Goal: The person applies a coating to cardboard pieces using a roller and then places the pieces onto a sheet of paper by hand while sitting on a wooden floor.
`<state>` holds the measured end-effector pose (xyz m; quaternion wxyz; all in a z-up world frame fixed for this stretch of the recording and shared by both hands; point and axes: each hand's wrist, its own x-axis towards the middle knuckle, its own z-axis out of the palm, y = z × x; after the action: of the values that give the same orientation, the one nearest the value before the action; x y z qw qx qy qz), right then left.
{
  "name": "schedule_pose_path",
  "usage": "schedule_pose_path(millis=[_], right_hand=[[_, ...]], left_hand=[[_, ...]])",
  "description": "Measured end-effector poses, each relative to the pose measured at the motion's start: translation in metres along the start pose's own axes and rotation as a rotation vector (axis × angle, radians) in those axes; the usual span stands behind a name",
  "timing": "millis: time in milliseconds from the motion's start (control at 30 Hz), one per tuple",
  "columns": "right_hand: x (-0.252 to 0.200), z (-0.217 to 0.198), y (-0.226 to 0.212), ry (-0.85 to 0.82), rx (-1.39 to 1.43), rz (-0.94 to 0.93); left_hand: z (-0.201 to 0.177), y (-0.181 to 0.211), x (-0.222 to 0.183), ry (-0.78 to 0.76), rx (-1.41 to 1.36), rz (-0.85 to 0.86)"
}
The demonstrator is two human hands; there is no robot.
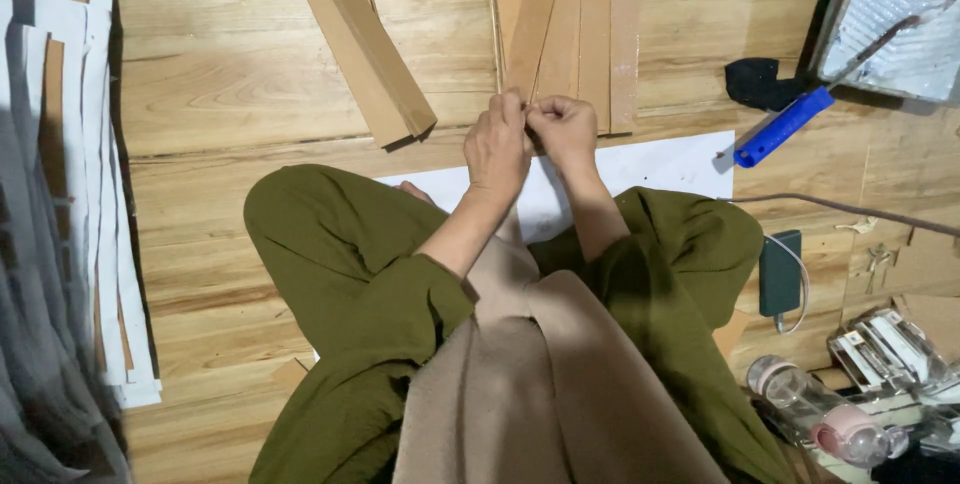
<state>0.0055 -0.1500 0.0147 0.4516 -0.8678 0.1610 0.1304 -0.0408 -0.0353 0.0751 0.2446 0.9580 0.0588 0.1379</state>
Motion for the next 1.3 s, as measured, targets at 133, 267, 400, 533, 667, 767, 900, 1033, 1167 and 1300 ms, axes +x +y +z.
schedule_pose_path(millis=[133,267,400,533,667,767,900,1033,1167,1300], right_hand=[[-0.004,-0.015,-0.022,0.015,-0.247,-0.079],[-0.003,-0.015,-0.026,0.037,-0.405,-0.070],[-0.020,-0.017,-0.045,0.109,-0.394,-0.090],[-0.038,-0.029,-0.060,0.152,-0.384,-0.175],[-0.058,-0.041,-0.069,0.187,-0.409,-0.189],[-0.066,-0.044,-0.068,0.174,-0.427,-0.145],[-0.063,-0.047,-0.062,0.176,-0.436,-0.087],[-0.060,-0.052,-0.056,0.183,-0.466,-0.076],[-0.047,-0.070,-0.041,0.299,-0.359,-0.223],[0.001,-0.102,0.013,0.380,-0.429,-0.377]], left_hand=[[-0.029,0.001,0.007,-0.213,-0.228,-0.128],[-0.027,-0.013,0.016,-0.247,-0.404,-0.297],[0.002,-0.025,0.019,-0.298,-0.629,-0.445],[0.008,-0.029,0.021,-0.337,-0.638,-0.471],[0.014,-0.029,0.021,-0.354,-0.667,-0.474],[0.011,-0.024,0.021,-0.374,-0.654,-0.454],[0.015,-0.024,0.019,-0.384,-0.629,-0.432],[0.017,-0.023,0.019,-0.391,-0.630,-0.437],[0.018,-0.022,0.018,-0.371,-0.622,-0.428],[0.030,-0.026,0.011,-0.343,-0.681,-0.484]])
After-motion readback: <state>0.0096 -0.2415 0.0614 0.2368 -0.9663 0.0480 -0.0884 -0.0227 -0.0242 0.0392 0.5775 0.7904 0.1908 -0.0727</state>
